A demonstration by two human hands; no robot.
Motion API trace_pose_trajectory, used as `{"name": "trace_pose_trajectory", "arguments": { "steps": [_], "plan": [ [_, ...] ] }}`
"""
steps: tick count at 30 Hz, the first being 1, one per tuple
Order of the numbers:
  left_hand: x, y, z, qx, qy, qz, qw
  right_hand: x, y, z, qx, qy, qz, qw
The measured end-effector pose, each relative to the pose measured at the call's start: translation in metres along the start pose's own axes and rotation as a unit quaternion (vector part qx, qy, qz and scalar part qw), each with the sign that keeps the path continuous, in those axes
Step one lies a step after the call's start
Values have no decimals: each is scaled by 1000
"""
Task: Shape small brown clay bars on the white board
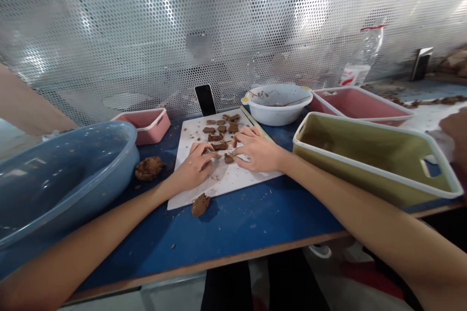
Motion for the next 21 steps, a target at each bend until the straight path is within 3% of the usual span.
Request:
{"name": "trace_pose_trajectory", "arguments": {
  "steps": [3, 5, 8, 11, 13, 15, 17, 19, 21],
  "plan": [
    [0, -1, 0, 8, 1, 0, 1000, -1, -1, 2, 2, -12, -15, 1000],
    [-1, -2, 0, 11, 2, 3, 1000, 0, 9, 3, -11, -35, -34, 999],
    [0, -2, 1, 9, 4, 3, 1000, -4, 57, -1, -83, -135, -78, 984],
    [1, -3, 2, 2, 4, 1, 1000, -21, 120, -29, -139, -275, -141, 941],
    [2, -4, 2, -3, 4, 5, 1000, -38, 145, -54, -100, -329, -178, 922],
    [3, -4, 2, -9, 5, 9, 1000, -67, 155, -87, -29, -394, -211, 894],
    [3, -4, 1, -15, 3, 10, 1000, -101, 147, -130, 75, -483, -210, 847],
    [2, -4, 1, -20, 0, 12, 1000, -121, 141, -164, 125, -538, -205, 808],
    [1, -3, 1, -24, -2, 12, 1000, -121, 139, -177, 126, -527, -197, 817]
  ]
}}
Point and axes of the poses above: each hand's wrist, its own z-axis towards the middle knuckle, its own y-axis out of the back of the hand, x = y × z, the point moved 10 cm from there along z, towards the middle knuckle, and after that the axes turned 6 degrees about z, right-handed, at the moved point
